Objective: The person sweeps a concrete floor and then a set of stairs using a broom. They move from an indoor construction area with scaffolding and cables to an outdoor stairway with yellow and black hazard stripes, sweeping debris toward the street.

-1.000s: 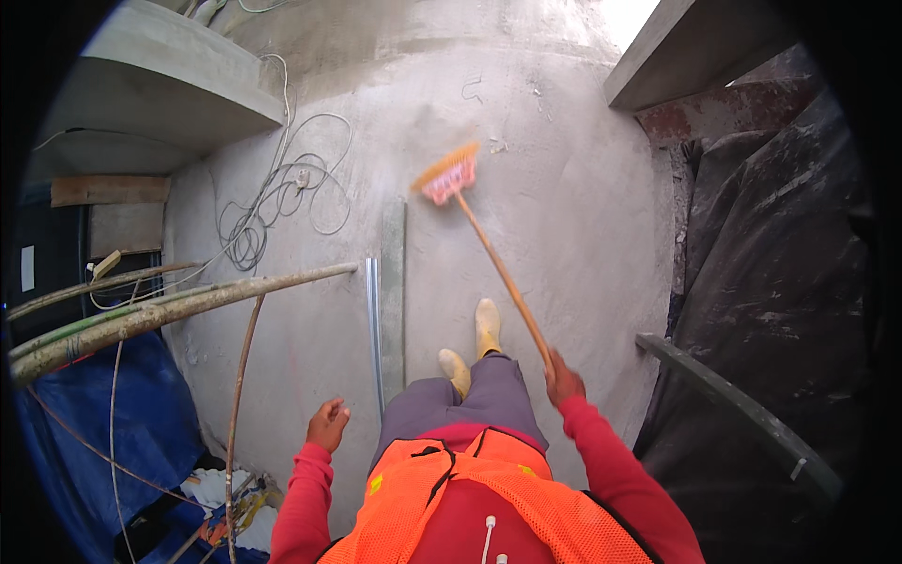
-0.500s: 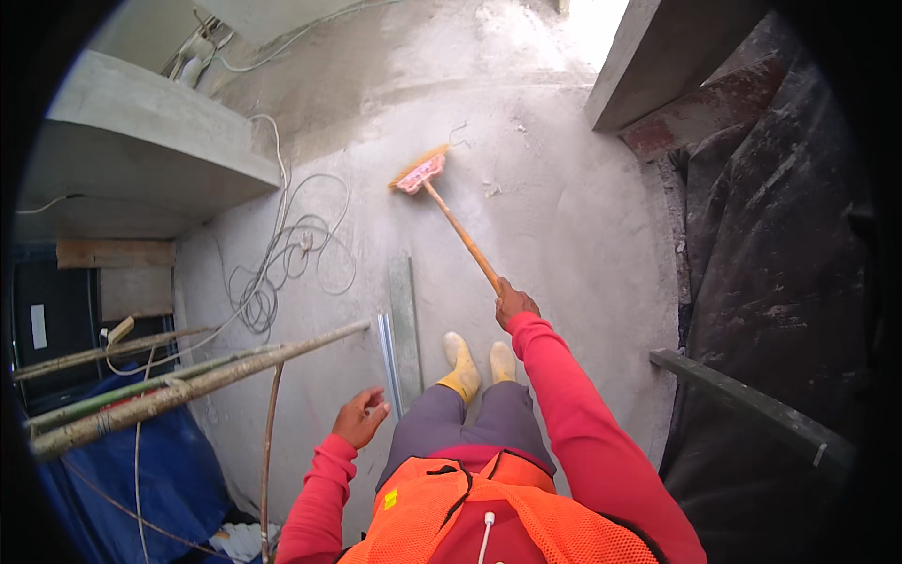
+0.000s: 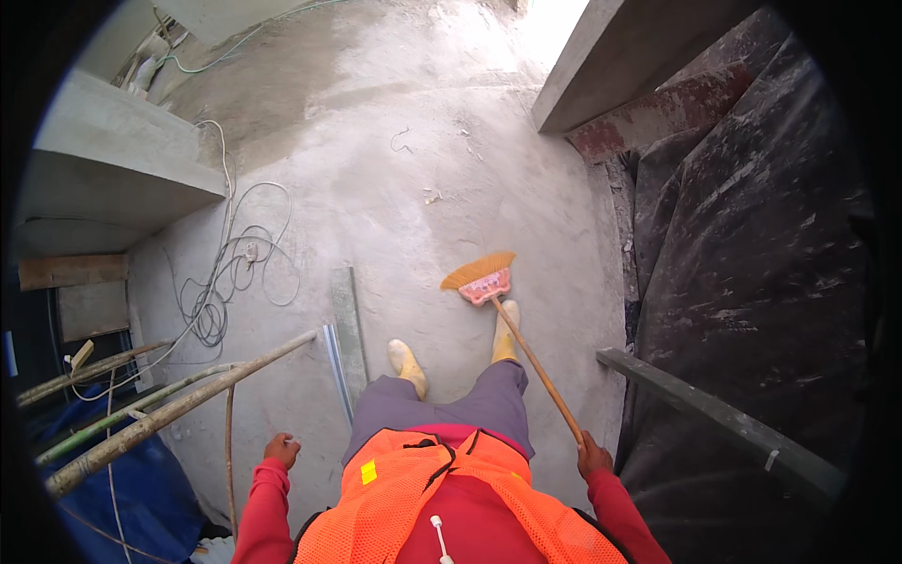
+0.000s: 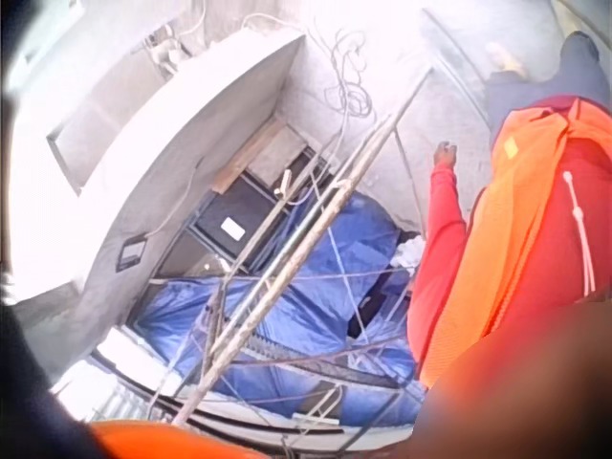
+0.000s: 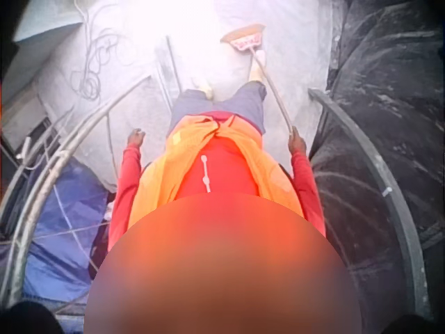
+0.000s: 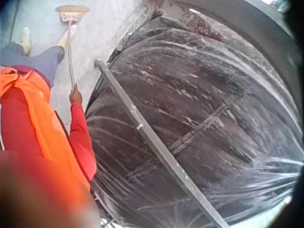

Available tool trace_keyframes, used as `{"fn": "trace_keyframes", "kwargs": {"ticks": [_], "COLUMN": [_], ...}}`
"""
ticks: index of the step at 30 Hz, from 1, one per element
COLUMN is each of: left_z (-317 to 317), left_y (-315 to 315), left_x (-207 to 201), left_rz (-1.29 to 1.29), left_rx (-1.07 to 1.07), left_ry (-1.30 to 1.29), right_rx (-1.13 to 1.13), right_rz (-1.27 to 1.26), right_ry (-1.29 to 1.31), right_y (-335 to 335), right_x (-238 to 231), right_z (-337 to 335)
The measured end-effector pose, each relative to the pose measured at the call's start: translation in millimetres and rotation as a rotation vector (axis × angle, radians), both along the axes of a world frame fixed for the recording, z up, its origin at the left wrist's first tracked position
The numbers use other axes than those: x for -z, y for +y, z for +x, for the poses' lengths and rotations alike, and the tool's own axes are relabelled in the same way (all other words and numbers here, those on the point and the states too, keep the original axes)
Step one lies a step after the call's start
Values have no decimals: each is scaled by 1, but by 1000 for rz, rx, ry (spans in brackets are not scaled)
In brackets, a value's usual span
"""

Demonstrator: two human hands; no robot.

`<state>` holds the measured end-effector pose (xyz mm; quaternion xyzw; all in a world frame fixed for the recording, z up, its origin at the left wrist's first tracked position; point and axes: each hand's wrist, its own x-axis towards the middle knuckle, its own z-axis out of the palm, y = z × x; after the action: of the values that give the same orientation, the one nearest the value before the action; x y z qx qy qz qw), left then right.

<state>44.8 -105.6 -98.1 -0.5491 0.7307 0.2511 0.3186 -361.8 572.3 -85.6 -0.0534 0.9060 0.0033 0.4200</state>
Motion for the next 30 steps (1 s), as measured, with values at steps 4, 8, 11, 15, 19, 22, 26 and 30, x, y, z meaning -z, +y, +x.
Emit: {"fn": "trace_keyframes", "kwargs": {"ticks": [4, 8, 11, 15, 19, 22, 26, 30], "left_z": [-99, -303, -432, -487, -408, -302, -211, -268], "left_y": [54, 109, 148, 160, 136, 139, 179, 177], "left_x": [-13, -25, -57, -90, -67, -47, -43, -34], "left_rz": [79, 170, 195, 308, 13, -47, 127, 351], "left_rx": [-31, 43, 257, 140, 163, 56, -50, 82], "left_ry": [59, 386, 605, 817, 514, 253, -127, -191], "right_rx": [-73, -108, -199, -228, -133, -62, -40, -116], "right_rz": [35, -229, -374, -500, -408, -314, -114, -174], "right_ry": [-22, 42, 147, 198, 103, 21, -47, 52], "right_y": [-49, -175, -261, -272, -140, -13, 68, -16], "right_x": [64, 121, 133, 105, 56, 34, 42, 88], "right_z": [-92, -214, -290, -332, -297, -252, -237, -306]}}
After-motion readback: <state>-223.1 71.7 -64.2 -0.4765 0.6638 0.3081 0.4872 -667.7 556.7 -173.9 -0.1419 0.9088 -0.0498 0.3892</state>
